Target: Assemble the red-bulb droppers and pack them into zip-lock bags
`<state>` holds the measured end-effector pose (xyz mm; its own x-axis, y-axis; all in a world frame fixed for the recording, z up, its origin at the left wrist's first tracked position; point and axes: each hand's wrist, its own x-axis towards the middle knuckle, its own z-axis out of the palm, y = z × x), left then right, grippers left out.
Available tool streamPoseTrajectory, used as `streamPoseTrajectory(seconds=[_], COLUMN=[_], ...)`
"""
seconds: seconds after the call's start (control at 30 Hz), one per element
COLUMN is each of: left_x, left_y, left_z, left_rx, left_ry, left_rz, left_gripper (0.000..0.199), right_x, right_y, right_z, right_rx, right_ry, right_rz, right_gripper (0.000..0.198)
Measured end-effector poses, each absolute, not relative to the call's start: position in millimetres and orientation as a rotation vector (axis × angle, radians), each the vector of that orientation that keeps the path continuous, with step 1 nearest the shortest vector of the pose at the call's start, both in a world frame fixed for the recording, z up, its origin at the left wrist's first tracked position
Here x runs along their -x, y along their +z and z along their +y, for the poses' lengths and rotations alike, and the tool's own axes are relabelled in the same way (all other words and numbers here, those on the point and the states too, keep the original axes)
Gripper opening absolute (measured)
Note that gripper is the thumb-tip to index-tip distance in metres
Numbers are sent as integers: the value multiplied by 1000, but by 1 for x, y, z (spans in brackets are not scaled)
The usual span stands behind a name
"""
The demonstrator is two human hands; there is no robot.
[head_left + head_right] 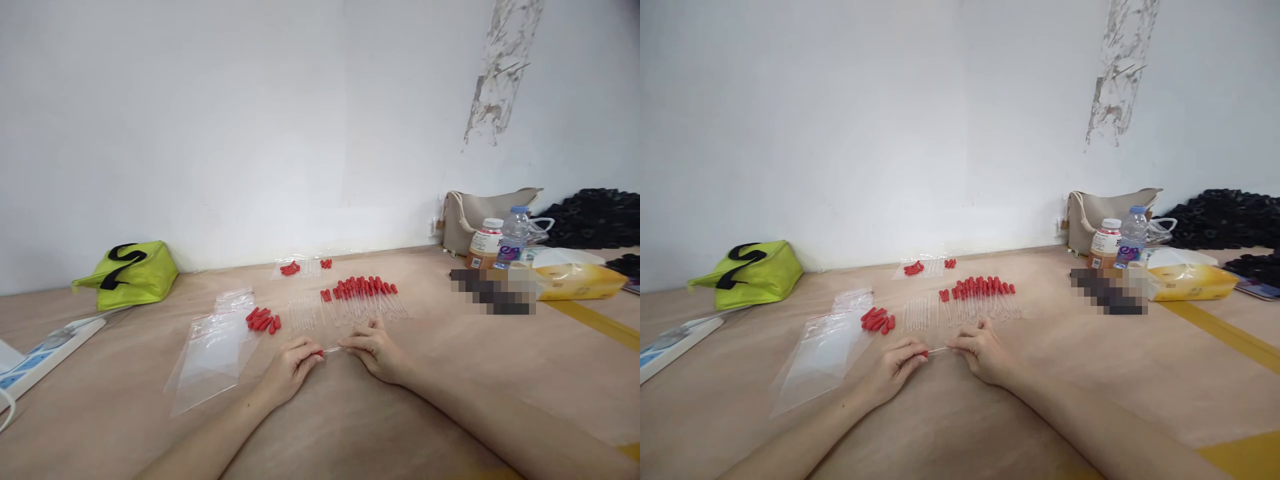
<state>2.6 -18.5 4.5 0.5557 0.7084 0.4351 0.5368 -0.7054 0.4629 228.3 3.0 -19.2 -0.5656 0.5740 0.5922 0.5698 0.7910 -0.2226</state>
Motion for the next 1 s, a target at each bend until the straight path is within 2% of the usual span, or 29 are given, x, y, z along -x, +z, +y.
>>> streamPoseTrajectory(seconds=[0.13,0.27,0.53,0.8,1.0], left_x=[-3,-4,-5,-3,4], left_y=[6,5,6,10,21], left_z=[-21,-22,-24,-21,-19], left_rx=[-2560,-2585,-2726,-2909,-2804], left_ry=[801,778,748,625,888], left_rz=[1067,1121,1053,1095,1145], left_gripper=[26,27,24,23,22], right_x=[-231,-228,-217,-210,-209], right_y=[-16,-9,-3,-8,3], right_z=[2,-4,-14,-12,-14], right_rx=[810,826,881,918,908], right_ry=[-116,-161,-80,-62,-196], right_rz=[-2343,-2384,-2428,-2440,-2423], right_gripper=[32,26,19,24,19])
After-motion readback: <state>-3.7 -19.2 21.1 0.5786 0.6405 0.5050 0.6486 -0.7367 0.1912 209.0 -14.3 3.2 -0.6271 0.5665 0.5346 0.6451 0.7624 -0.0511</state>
